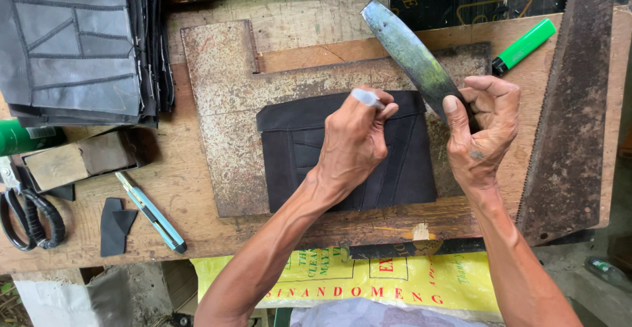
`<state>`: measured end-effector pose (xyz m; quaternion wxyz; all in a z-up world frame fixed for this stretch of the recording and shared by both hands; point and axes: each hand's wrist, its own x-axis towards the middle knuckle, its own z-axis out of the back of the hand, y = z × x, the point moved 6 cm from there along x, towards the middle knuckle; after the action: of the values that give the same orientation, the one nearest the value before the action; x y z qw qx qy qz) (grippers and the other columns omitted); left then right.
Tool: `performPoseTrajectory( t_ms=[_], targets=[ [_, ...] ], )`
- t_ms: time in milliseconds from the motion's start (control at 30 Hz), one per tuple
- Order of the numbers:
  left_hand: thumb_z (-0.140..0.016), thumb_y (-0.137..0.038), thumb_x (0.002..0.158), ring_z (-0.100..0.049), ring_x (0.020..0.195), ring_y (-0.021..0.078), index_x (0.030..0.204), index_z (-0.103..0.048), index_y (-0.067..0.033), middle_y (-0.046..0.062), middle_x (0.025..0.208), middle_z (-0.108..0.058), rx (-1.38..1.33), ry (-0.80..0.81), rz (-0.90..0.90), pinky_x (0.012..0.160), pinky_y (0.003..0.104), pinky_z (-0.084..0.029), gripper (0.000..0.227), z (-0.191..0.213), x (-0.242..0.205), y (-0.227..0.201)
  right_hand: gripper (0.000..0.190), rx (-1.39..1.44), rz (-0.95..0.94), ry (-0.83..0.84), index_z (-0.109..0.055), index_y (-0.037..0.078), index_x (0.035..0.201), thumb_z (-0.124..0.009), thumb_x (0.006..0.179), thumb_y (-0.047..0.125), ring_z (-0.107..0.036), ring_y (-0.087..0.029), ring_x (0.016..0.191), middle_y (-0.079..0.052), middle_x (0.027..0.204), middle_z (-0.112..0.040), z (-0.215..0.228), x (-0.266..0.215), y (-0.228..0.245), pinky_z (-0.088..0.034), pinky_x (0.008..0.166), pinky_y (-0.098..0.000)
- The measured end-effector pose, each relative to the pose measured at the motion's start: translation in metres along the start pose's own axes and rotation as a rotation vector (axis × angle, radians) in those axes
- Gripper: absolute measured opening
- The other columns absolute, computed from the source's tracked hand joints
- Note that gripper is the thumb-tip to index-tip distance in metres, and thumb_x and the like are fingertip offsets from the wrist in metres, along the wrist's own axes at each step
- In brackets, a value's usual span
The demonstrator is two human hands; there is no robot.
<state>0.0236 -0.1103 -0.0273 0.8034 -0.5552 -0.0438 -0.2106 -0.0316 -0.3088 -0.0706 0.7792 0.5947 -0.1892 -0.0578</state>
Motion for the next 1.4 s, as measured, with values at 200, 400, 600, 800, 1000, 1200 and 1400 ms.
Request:
performPoseTrajectory(
  t_ms=[200, 400, 600, 800, 1000, 1200, 1400],
  targets=[
    [-0.059, 0.007, 0.087, -0.066, 0.093, 0.0346, 0.111, -0.056, 0.0009, 0.018, 0.103, -0.059, 0.217, 0.160, -0.213, 0.082, 0.042, -0.057, 0.025, -0.009, 0.009, -0.019, 0.028, -0.020, 0.010, -0.009, -0.047, 0.000, 0.130, -0.071, 0.117, 0.006, -0.061, -0.007, 0.083, -0.004, 0.097, -0.064, 0.000, 0.001, -0.001, -0.047, 0.075, -0.0184],
    [-0.059, 0.002, 0.101, -0.066, 0.092, 0.0275, 0.118, -0.059, -0.0010, 0.013, 0.104, -0.062, 0.031, 0.206, -0.147, 0.079, 0.039, -0.057, 0.017, 0.026, 0.024, -0.024, 0.028, -0.059, 0.021, -0.028, -0.049, 0.000, 0.129, -0.072, 0.116, 0.006, -0.058, -0.006, 0.081, -0.003, 0.094, -0.062, -0.002, 0.005, 0.005, -0.046, 0.074, -0.0184],
    [-0.055, 0.004, 0.095, -0.065, 0.086, 0.0278, 0.114, -0.064, -0.0007, 0.014, 0.100, -0.062, 0.388, 0.092, 0.055, 0.074, 0.039, -0.054, 0.022, 0.115, 0.004, 0.010, 0.028, 0.035, -0.028, -0.059, -0.047, 0.001, 0.131, -0.070, 0.116, 0.004, -0.057, -0.007, 0.080, -0.004, 0.096, -0.062, 0.003, 0.000, -0.004, -0.045, 0.073, -0.0189],
    [-0.069, -0.008, 0.091, -0.064, 0.080, 0.0314, 0.109, -0.064, -0.0001, 0.015, 0.098, -0.059, 0.416, 0.284, 0.137, 0.068, 0.043, -0.051, 0.021, 0.115, 0.008, 0.033, 0.025, 0.126, 0.006, -0.134, -0.047, 0.001, 0.131, -0.069, 0.118, -0.001, -0.057, -0.008, 0.091, -0.005, 0.106, -0.062, 0.010, -0.003, -0.016, -0.050, 0.087, -0.0198],
    [-0.068, -0.003, 0.074, -0.062, 0.076, 0.0412, 0.088, -0.059, -0.0077, 0.017, 0.095, -0.059, 0.611, 0.648, -0.079, 0.063, 0.053, -0.046, 0.017, 0.103, 0.047, -0.018, 0.030, 0.018, -0.034, -0.264, -0.053, 0.001, 0.128, -0.066, 0.102, -0.003, -0.059, -0.011, 0.102, -0.004, 0.110, -0.059, 0.011, 0.005, -0.008, -0.051, 0.093, -0.0233],
    [-0.067, -0.001, 0.087, -0.062, 0.053, 0.0201, 0.086, -0.066, -0.0114, 0.004, 0.069, -0.065, 0.787, 0.464, -0.260, 0.043, 0.035, -0.052, 0.011, 0.155, 0.113, -0.101, 0.030, 0.267, -0.126, -0.320, -0.051, 0.002, 0.124, -0.067, 0.098, 0.003, -0.064, -0.010, 0.080, -0.003, 0.096, -0.062, 0.013, 0.005, -0.014, -0.057, 0.071, -0.0238],
    [-0.073, -0.002, 0.101, -0.064, 0.076, 0.0092, 0.095, -0.065, -0.0021, 0.003, 0.089, -0.068, 0.256, -0.197, -0.487, 0.061, 0.027, -0.052, 0.009, 0.143, 0.206, -0.130, 0.030, 0.141, -0.107, -0.295, -0.052, 0.001, 0.124, -0.066, 0.098, 0.003, -0.066, -0.011, 0.084, -0.005, 0.096, -0.064, 0.011, 0.010, -0.008, -0.055, 0.073, -0.0226]
  ],
)
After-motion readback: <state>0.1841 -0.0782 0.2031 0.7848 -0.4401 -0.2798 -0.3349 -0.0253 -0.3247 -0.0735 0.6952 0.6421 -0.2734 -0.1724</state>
